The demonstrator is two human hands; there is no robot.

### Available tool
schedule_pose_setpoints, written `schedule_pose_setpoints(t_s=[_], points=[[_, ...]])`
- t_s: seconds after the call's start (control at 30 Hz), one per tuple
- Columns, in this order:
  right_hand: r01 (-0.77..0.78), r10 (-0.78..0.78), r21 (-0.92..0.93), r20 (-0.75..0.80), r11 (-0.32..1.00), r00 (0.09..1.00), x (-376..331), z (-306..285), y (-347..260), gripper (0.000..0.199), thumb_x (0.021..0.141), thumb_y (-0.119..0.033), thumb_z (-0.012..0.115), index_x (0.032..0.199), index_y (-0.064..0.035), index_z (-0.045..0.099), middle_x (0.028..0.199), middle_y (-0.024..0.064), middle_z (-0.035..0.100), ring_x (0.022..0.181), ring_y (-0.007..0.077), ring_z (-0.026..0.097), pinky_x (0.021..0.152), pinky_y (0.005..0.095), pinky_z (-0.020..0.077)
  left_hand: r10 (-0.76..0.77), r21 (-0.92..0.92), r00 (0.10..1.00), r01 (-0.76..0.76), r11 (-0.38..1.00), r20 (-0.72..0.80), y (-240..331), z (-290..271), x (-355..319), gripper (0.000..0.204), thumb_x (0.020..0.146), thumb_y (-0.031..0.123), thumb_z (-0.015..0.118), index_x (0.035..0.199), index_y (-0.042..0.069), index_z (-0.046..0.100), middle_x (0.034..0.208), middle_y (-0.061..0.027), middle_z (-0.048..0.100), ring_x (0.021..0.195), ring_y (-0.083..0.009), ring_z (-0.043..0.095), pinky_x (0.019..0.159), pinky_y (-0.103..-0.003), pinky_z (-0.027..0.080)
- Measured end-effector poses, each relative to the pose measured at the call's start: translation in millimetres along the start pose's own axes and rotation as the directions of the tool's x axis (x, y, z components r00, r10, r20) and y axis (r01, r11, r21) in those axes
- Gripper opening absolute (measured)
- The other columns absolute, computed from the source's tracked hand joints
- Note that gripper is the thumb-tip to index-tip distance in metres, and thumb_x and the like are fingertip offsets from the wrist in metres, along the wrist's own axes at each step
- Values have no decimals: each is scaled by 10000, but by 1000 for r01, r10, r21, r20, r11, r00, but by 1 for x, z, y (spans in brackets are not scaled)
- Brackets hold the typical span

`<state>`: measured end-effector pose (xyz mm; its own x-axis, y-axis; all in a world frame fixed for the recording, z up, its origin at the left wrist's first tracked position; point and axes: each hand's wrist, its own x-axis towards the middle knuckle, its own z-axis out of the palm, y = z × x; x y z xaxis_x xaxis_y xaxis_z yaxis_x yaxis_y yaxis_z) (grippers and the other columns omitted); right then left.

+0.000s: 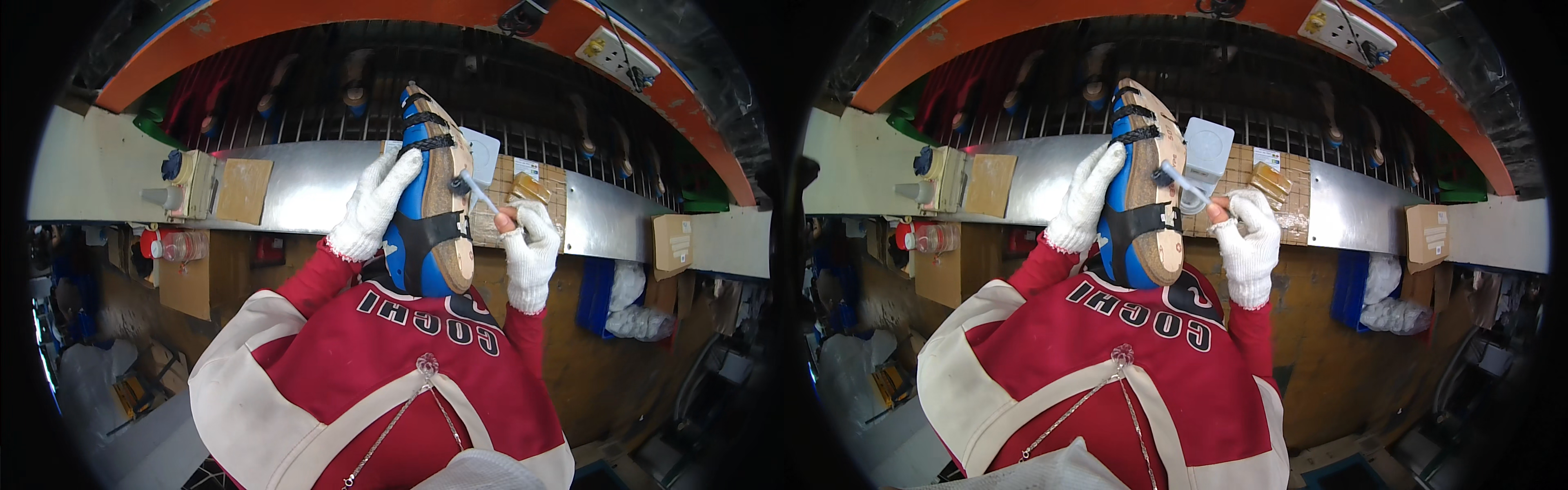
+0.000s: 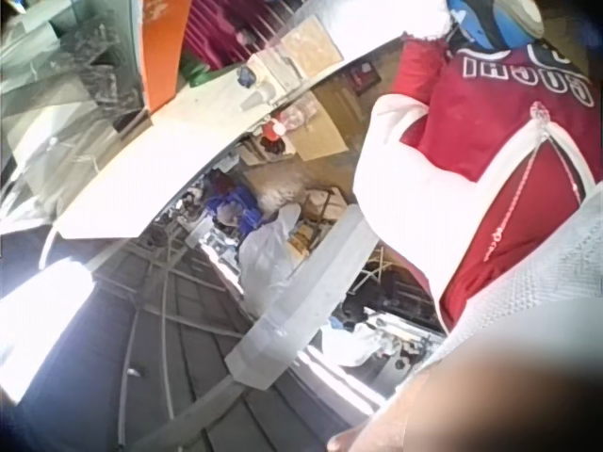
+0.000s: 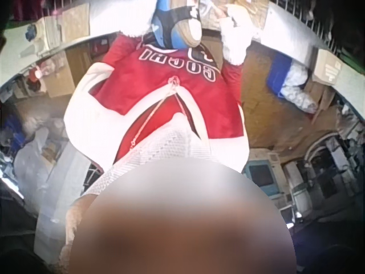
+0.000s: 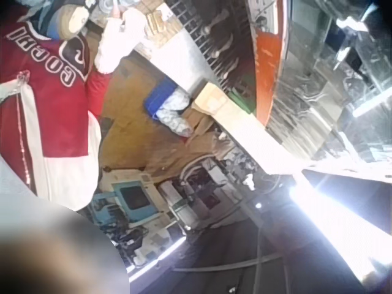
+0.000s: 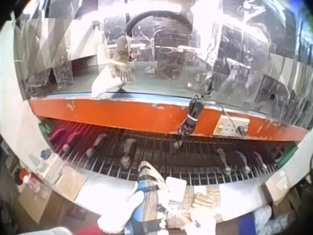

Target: The person applies glue to the sole and strap of a blue sandal using a brush. They repeatedly dip the brush into a container and spread the adhesive along the edges and surface of the sandal.

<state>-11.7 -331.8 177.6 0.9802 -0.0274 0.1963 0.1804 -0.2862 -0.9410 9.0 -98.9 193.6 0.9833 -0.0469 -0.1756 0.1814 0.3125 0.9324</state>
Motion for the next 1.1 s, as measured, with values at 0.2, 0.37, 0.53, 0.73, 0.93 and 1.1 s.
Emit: schedule_pose_setpoints(t_s=[0.2,0.37,0.53,0.73,0.93,1.1], points=[[176,-202,-259,-77,950,976,7,9,-5,178,812,-153,809,913,-17,755,878,81,655,788,198,609,699,324,453,6,61,999,-4,998,-38,2,2,-4,593,974,423,623,1337,-38,536,1197,-150,641,1080,-172,617,957,-295,497],[305,-411,-535,-87,788,908,19,10,-9,167,770,-139,833,903,-62,765,904,71,675,863,235,617,785,356,419,-6,72,1000,8,997,-17,5,4,-8,581,972,414,634,1340,-27,543,1199,-135,638,1088,-165,605,966,-301,490],[381,-510,-533,-114,755,853,27,13,-7,185,752,-117,841,906,-50,764,907,83,664,854,241,623,799,363,445,0,97,1000,-1,995,6,10,3,-7,606,969,399,634,1360,-49,514,1214,-129,634,1101,-149,597,963,-286,482],[396,-452,-489,5,777,892,26,1,-3,205,728,-146,852,901,-76,766,899,61,673,860,228,618,804,361,397,39,173,999,-41,984,21,11,-1,-2,578,977,384,621,1347,-50,528,1224,-132,634,1100,-148,595,969,-286,480],[439,-457,-503,94,745,884,19,-5,-6,202,727,-169,844,888,-85,756,881,57,667,848,230,617,808,364,394,47,184,999,-47,982,2,12,-6,6,568,977,380,632,1337,-49,539,1219,-126,639,1090,-144,601,969,-282,481],[482,-477,-506,151,715,866,18,-7,-12,187,720,-172,842,861,-95,746,877,47,664,847,234,618,811,365,389,66,227,998,-69,972,17,19,-7,13,563,967,386,644,1316,-47,555,1185,-121,645,1068,-147,606,954,-283,488]])
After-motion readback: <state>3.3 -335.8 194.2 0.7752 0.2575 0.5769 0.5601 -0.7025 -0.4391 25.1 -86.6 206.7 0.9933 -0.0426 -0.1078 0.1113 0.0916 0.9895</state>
